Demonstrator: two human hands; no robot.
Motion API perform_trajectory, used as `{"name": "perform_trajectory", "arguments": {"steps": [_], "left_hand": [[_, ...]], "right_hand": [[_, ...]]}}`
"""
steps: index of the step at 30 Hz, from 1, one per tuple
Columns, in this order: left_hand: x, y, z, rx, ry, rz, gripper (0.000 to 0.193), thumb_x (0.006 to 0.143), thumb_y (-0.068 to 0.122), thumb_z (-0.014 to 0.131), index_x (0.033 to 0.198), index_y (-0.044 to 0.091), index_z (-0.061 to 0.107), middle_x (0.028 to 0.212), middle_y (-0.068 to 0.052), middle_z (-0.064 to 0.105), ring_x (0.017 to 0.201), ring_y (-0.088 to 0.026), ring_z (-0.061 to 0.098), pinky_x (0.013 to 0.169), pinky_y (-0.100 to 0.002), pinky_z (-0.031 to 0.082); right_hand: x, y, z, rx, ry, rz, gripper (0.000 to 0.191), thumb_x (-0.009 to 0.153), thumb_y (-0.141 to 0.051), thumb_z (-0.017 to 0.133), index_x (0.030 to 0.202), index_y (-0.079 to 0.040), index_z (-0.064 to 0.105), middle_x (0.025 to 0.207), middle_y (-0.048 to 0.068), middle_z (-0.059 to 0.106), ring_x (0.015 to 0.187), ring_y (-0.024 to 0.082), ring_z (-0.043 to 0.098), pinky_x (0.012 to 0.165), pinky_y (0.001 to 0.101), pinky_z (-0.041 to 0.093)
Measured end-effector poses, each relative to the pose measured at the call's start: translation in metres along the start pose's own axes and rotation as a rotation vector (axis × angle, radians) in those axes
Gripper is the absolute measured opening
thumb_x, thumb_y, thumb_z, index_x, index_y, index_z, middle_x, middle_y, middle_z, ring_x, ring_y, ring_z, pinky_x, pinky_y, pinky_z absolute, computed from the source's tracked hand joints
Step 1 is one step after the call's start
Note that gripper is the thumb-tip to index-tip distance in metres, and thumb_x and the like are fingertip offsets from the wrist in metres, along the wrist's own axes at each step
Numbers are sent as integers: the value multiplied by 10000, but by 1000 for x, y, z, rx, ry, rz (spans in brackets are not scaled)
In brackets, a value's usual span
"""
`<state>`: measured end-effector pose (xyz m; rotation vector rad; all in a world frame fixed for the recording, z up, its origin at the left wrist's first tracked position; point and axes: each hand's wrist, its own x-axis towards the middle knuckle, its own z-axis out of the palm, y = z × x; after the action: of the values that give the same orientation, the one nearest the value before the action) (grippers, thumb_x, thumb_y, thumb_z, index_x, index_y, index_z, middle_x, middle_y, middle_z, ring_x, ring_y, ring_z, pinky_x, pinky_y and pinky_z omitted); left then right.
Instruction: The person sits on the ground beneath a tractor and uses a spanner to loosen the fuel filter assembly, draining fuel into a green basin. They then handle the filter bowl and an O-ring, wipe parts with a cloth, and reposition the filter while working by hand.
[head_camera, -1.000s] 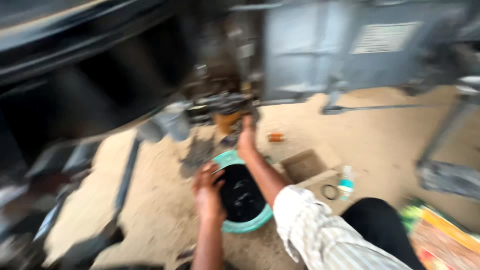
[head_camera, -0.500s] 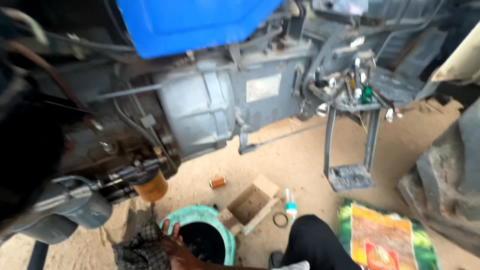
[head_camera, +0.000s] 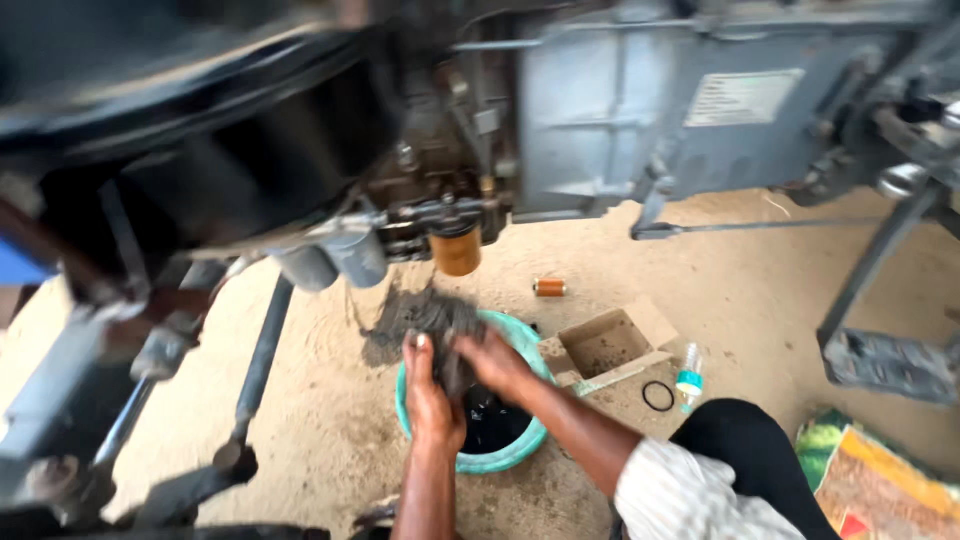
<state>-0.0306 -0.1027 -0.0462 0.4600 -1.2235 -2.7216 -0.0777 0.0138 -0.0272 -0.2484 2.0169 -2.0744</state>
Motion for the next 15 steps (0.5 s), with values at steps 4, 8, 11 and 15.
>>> {"name": "perform_trajectory", "arguments": {"steps": [4, 8, 11, 15], "left_hand": [[9, 11, -13, -255, 1, -52, 528, 983, 380, 403, 1397, 83, 544, 1312, -163, 635, 1154, -334, 640, 977, -491, 544], [-3, 21, -2, -370, 84, -194, 577, 1001, 469, 362, 1344, 60, 581, 1312, -205, 662, 1186, -362, 652, 1014, -521, 537], [-24, 33, 18, -248, -11, -270, 630, 992, 560, 357, 1356, 102, 591, 1347, -146, 632, 1234, -313, 612, 1051, -521, 479], [-41, 50, 36, -26, -307, -200, 649, 969, 566, 353, 1409, 151, 589, 1462, 10, 589, 1311, -212, 566, 1111, -414, 404]], "right_hand": [[-49, -13, 18, -327, -155, -464, 532, 993, -293, 654, 1456, -58, 538, 1458, 182, 586, 1328, 308, 566, 1091, 415, 477], [-53, -22, 26, -957, 127, -1051, 531, 886, -365, 715, 1361, -155, 605, 1479, 183, 532, 1344, 375, 500, 1069, 512, 427], [-30, -18, 20, -971, 200, -1107, 323, 976, -221, 670, 1296, -173, 671, 1434, 125, 627, 1356, 307, 560, 1103, 480, 494], [12, -14, -5, -233, 501, -565, 229, 1012, -137, 570, 1207, -56, 657, 1218, 130, 714, 1156, 261, 697, 951, 378, 615]]}}
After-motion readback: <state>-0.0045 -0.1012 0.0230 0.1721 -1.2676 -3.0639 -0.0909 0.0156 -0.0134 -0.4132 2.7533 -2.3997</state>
